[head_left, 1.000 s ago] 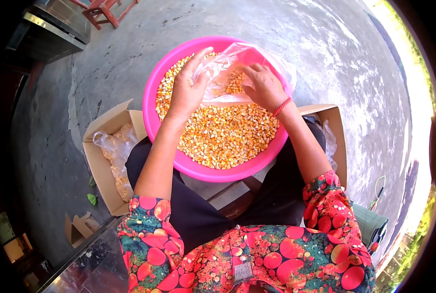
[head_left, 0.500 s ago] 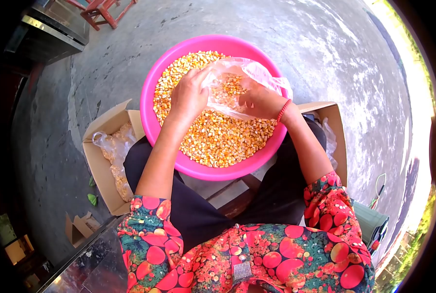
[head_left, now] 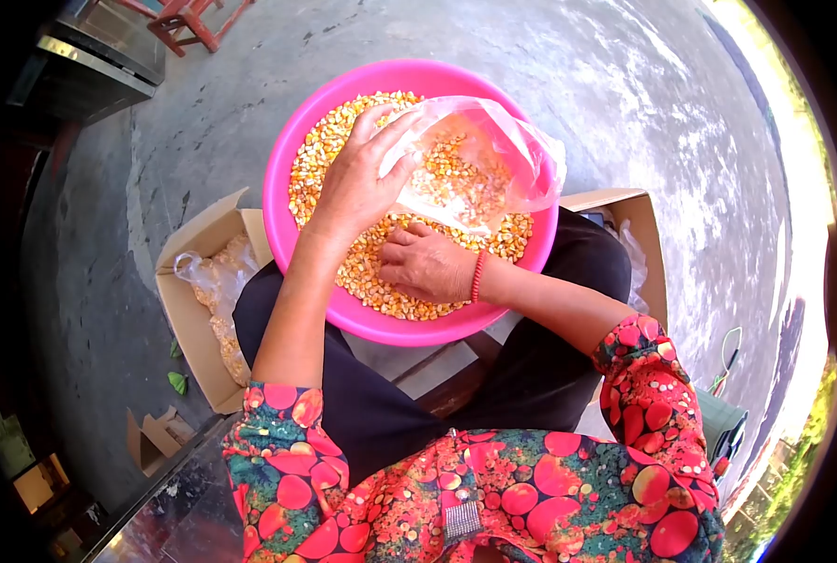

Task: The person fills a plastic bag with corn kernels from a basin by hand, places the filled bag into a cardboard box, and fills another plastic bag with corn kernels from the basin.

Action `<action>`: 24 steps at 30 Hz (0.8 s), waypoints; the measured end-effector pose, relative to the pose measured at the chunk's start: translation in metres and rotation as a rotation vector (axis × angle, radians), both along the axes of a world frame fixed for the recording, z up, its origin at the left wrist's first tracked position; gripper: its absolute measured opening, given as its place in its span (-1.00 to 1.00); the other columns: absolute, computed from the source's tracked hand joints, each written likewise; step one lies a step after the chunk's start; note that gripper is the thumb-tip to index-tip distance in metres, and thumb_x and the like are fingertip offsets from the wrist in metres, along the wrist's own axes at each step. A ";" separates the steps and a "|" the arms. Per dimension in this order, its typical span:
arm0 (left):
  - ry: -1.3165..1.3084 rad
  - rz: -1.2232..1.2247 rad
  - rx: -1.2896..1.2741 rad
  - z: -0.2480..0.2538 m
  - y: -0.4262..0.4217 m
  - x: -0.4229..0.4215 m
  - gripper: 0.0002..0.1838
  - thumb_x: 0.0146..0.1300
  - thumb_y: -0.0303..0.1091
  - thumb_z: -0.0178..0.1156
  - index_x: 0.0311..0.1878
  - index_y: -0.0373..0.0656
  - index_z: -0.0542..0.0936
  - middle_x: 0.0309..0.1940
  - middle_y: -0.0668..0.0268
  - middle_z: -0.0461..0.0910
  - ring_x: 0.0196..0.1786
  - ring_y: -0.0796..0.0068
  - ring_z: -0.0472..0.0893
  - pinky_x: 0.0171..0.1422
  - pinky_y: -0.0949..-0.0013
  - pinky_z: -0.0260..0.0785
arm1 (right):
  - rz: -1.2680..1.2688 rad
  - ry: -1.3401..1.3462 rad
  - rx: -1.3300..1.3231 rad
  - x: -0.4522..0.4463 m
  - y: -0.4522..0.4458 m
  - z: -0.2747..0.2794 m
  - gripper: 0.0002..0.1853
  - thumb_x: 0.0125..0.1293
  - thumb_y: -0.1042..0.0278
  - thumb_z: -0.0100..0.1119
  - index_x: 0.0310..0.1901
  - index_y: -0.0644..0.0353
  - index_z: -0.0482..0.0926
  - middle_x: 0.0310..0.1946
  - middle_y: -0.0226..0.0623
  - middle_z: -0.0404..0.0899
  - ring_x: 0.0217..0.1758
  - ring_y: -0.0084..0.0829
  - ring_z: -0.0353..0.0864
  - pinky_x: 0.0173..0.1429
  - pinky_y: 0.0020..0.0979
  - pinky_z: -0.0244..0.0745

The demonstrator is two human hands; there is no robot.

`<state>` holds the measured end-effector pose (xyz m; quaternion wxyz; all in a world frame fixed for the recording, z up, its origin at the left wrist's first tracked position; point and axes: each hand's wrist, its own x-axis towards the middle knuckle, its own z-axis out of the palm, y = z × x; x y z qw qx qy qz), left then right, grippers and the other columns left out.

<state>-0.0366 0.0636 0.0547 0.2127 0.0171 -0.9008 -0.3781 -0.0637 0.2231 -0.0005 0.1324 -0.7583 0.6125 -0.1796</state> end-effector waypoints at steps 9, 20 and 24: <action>-0.047 0.042 -0.017 -0.001 -0.015 0.005 -0.30 0.12 0.00 0.28 0.31 0.00 0.33 0.22 -0.01 0.33 0.23 0.01 0.40 0.26 0.16 0.30 | -0.007 -0.086 -0.002 -0.001 0.003 -0.016 -0.87 0.20 0.30 0.08 -0.41 0.15 0.46 -0.53 -0.25 0.44 -0.38 -0.22 0.56 -0.27 -0.20 0.49; -0.290 0.151 0.036 -0.007 -0.007 0.009 -0.12 -0.03 -0.41 0.24 0.40 0.02 0.08 -0.24 -0.10 0.59 -0.14 -0.09 0.60 -0.06 0.02 0.45 | -0.334 -1.294 0.093 -0.024 -0.007 0.069 -0.70 0.44 0.14 -0.06 -0.33 0.15 0.52 -0.58 -0.60 0.33 -0.55 -0.74 0.27 -0.48 -0.59 0.21; -0.279 0.172 0.005 -0.006 -0.002 0.007 -0.14 -0.05 -0.44 0.23 0.38 0.03 0.12 -0.28 -0.08 0.59 -0.16 -0.09 0.60 -0.07 0.02 0.45 | -0.650 -1.321 -0.113 -0.065 -0.004 0.070 -0.71 0.47 0.14 -0.13 -0.29 0.12 0.50 -0.57 -0.59 0.31 -0.56 -0.77 0.21 -0.49 -0.68 0.08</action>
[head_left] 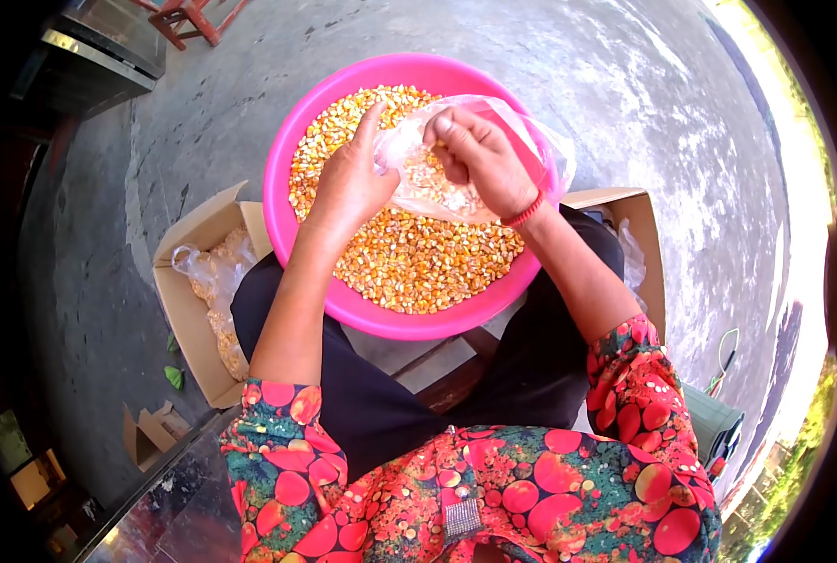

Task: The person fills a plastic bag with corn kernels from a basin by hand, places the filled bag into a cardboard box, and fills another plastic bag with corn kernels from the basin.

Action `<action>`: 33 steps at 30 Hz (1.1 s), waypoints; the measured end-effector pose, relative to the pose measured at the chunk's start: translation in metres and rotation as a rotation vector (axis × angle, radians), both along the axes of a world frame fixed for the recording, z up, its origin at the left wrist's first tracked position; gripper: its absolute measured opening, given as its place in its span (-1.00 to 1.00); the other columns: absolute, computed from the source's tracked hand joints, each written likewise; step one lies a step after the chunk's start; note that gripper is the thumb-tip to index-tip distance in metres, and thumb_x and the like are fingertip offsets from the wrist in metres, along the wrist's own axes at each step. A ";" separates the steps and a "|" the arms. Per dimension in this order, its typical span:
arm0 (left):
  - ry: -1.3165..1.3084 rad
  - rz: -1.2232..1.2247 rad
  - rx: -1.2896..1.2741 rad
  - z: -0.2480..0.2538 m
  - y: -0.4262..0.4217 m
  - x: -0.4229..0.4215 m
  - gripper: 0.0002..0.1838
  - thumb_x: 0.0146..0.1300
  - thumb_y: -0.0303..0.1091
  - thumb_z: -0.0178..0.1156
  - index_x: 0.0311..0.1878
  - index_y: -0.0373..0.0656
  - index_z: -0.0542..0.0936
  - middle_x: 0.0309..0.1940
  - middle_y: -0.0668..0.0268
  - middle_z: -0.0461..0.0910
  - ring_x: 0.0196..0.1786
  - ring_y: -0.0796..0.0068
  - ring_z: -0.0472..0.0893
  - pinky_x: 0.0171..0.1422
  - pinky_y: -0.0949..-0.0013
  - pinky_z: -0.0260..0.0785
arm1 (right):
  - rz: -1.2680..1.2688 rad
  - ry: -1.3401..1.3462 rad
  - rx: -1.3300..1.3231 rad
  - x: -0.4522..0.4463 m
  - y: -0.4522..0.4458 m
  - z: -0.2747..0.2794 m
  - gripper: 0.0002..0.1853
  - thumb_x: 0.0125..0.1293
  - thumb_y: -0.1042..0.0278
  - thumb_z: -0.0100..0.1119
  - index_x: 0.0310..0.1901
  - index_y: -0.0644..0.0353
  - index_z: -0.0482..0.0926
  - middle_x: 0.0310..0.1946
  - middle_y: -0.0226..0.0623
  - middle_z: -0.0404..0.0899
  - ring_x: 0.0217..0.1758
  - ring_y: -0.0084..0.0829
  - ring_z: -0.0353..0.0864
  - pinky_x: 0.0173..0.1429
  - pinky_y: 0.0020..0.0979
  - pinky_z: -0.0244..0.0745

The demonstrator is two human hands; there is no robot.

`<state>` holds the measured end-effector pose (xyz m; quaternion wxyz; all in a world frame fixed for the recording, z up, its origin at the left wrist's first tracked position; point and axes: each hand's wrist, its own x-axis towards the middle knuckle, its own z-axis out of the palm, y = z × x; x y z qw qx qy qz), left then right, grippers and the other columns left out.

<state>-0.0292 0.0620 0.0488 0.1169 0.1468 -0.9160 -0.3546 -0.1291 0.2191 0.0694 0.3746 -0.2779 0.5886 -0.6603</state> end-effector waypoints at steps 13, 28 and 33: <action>-0.076 0.071 0.135 0.002 -0.001 -0.003 -0.26 0.00 -0.49 0.23 0.33 0.04 0.27 0.00 -0.04 0.53 0.06 0.08 0.57 0.13 0.19 0.41 | 0.493 0.395 0.029 0.016 0.004 -0.010 -0.85 0.32 0.36 0.09 -0.24 0.26 0.54 -0.32 -0.38 0.54 -0.18 -0.55 0.51 -0.07 -0.48 0.40; 0.265 -0.149 0.010 -0.008 -0.007 -0.004 -0.73 0.05 -0.46 0.30 -0.16 0.08 0.72 0.28 0.13 0.27 0.31 0.15 0.34 0.32 0.23 0.26 | 0.722 1.258 0.101 0.062 0.010 -0.080 -0.83 0.18 0.20 0.12 -0.32 0.09 0.52 -0.38 -0.25 0.51 -0.20 -0.22 0.55 -0.16 -0.17 0.44; 0.086 -0.093 0.004 -0.008 -0.010 -0.001 -0.72 0.04 -0.46 0.29 -0.13 0.03 0.70 0.15 0.02 0.42 0.24 0.06 0.42 0.26 0.23 0.33 | 0.752 1.101 0.245 0.066 0.009 -0.072 -0.83 0.29 0.27 0.06 -0.32 0.20 0.46 -0.50 -0.11 0.51 -0.48 -0.12 0.57 -0.29 -0.16 0.47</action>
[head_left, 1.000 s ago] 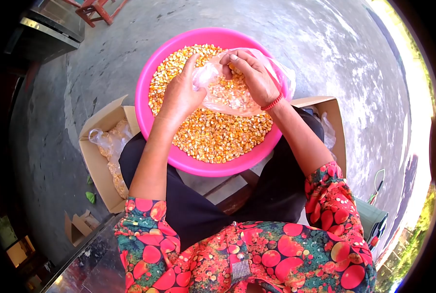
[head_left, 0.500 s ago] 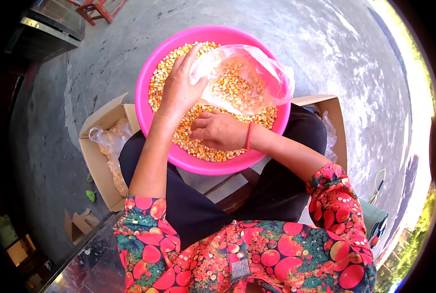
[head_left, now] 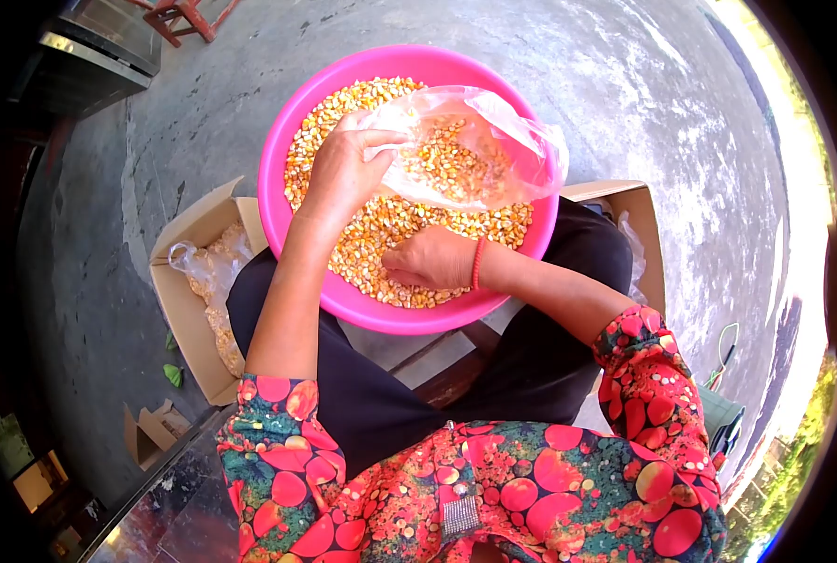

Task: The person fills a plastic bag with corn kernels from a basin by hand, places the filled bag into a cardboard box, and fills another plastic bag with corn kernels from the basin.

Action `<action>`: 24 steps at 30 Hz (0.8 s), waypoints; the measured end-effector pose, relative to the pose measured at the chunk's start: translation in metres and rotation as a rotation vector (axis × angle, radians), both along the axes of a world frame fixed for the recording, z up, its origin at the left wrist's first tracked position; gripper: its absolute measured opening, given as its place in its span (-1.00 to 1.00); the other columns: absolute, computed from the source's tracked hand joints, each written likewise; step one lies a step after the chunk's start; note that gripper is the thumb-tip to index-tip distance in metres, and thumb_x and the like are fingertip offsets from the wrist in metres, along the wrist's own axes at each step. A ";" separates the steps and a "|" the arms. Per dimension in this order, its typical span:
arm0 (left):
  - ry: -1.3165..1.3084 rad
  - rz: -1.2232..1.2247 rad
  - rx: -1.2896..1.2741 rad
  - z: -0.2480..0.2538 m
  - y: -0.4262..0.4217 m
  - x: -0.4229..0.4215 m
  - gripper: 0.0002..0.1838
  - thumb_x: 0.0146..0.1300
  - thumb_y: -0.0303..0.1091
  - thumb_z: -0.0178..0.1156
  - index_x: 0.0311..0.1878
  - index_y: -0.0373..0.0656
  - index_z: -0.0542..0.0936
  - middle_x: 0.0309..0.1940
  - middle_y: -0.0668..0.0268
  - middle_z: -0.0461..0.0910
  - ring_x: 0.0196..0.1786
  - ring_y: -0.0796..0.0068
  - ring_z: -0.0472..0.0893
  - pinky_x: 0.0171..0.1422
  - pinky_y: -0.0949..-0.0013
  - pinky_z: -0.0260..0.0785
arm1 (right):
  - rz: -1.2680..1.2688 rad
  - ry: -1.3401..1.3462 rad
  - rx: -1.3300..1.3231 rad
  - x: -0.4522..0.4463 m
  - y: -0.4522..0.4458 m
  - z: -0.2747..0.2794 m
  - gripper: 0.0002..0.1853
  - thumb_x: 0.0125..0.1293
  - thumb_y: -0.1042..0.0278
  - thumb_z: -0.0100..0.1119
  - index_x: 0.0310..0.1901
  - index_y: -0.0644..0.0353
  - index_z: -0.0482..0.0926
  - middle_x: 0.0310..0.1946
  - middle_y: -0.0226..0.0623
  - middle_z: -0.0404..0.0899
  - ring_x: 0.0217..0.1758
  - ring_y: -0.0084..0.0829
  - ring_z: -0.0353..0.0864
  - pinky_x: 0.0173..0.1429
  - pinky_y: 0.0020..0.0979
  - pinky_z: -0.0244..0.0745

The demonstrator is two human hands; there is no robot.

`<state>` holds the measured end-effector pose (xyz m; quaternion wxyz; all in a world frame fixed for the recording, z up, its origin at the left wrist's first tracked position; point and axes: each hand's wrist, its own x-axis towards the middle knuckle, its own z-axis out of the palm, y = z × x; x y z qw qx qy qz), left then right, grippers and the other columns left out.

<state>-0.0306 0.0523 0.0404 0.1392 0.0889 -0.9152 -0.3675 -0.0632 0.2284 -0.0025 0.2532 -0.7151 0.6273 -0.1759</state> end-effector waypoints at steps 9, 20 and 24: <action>0.035 0.006 -0.017 0.004 0.006 0.000 -0.66 0.01 -0.58 0.16 -0.12 -0.08 0.67 -0.06 -0.01 0.51 0.03 0.06 0.53 0.13 0.19 0.40 | -0.328 -1.044 -0.010 -0.036 -0.011 0.080 -0.75 0.43 0.20 -0.04 -0.28 0.20 0.49 -0.51 -0.54 0.38 -0.43 -0.71 0.34 -0.34 -0.54 0.32; 0.216 0.046 -0.162 0.004 0.009 -0.003 -0.68 0.01 -0.66 0.10 -0.16 -0.20 0.67 0.01 0.07 0.53 0.07 0.10 0.53 0.17 0.22 0.38 | -0.448 0.097 -0.562 -0.096 0.000 0.054 -0.86 0.23 0.43 0.18 -0.21 0.26 0.54 -0.46 -0.38 0.51 -0.41 -0.66 0.46 -0.30 -0.56 0.39; 0.255 0.045 -0.191 0.003 0.009 -0.003 -0.66 0.00 -0.70 0.07 -0.17 -0.20 0.67 0.00 0.09 0.54 0.06 0.10 0.53 0.17 0.22 0.39 | -0.728 -0.163 -0.385 -0.085 -0.005 0.069 -0.88 0.12 0.41 0.19 -0.31 0.22 0.57 -0.53 -0.22 0.57 -0.55 -0.36 0.58 -0.40 -0.39 0.46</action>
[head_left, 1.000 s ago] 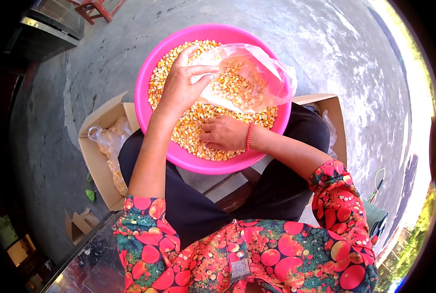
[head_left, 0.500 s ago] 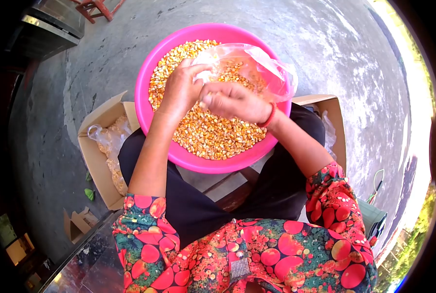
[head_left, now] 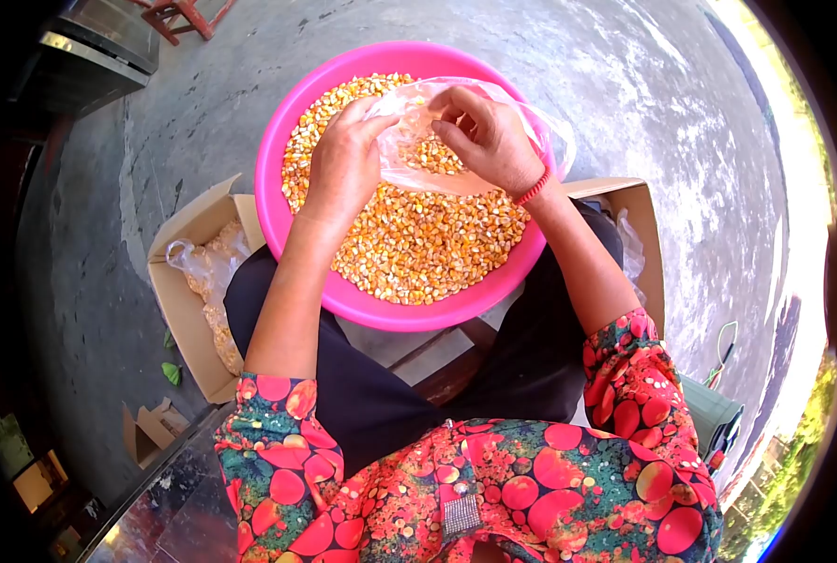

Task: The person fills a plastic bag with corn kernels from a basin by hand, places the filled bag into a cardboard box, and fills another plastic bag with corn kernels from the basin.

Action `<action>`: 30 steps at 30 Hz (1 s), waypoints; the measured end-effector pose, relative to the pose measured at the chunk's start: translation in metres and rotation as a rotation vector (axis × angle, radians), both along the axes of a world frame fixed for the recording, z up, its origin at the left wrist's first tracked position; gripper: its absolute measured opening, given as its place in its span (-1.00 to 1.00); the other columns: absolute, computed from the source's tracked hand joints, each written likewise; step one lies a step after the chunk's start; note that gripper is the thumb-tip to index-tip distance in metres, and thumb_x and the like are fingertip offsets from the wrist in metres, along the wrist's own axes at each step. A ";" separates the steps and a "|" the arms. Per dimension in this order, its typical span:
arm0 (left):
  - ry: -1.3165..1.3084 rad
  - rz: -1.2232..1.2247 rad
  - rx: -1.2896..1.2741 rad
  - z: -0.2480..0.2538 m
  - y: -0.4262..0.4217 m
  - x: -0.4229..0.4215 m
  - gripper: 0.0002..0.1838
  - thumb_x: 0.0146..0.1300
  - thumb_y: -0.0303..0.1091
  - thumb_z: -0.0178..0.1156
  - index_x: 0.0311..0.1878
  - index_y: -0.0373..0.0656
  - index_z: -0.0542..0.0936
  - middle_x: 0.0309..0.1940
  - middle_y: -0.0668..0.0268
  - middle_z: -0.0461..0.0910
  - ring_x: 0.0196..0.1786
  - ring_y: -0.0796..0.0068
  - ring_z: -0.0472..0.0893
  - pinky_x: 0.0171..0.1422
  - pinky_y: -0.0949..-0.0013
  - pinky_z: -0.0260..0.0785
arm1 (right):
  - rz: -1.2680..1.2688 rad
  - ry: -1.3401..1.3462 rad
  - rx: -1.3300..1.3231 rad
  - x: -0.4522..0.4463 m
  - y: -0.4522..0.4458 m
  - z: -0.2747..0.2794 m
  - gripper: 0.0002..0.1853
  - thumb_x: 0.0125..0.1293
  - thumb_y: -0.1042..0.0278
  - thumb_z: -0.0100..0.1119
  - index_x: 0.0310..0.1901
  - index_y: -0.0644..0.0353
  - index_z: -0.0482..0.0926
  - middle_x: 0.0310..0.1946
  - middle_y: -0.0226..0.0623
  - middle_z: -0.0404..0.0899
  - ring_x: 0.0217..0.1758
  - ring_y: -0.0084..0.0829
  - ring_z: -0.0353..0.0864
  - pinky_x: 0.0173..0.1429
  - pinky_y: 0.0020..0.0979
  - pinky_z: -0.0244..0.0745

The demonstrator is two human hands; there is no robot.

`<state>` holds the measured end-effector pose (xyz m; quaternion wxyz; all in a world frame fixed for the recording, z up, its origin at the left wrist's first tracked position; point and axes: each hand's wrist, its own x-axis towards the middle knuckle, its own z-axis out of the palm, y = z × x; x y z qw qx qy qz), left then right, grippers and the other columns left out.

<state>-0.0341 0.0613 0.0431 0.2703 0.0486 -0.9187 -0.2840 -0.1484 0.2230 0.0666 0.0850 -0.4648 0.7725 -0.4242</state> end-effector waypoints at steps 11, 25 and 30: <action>-0.052 -0.013 -0.013 0.007 0.003 0.002 -0.60 0.02 -0.72 0.05 -0.08 -0.18 0.64 0.05 0.11 0.52 0.10 0.12 0.51 0.21 0.23 0.35 | -0.005 -0.060 -0.095 -0.008 0.001 -0.008 -0.80 0.12 0.58 0.06 -0.19 0.22 0.54 -0.64 -0.34 0.49 -0.58 -0.60 0.51 -0.45 -0.53 0.41; -0.010 -0.024 -0.053 0.002 0.002 0.000 -0.61 -0.01 -0.71 0.06 -0.12 -0.17 0.66 0.04 0.12 0.52 0.09 0.12 0.51 0.19 0.22 0.38 | -0.048 -0.356 -0.027 -0.014 0.001 -0.010 -0.84 0.18 0.65 -0.11 -0.27 0.24 0.47 -0.50 -0.41 0.50 -0.49 -0.68 0.50 -0.40 -0.63 0.44; -0.023 0.017 -0.019 0.001 -0.001 0.000 -0.53 0.02 -0.67 0.09 0.05 -0.10 0.59 0.12 0.10 0.44 0.12 0.10 0.49 0.23 0.22 0.36 | -0.013 0.529 -0.049 -0.014 -0.001 -0.017 -0.73 0.03 0.50 0.14 -0.16 0.22 0.54 -0.16 -0.13 0.57 -0.06 -0.17 0.57 0.01 -0.27 0.48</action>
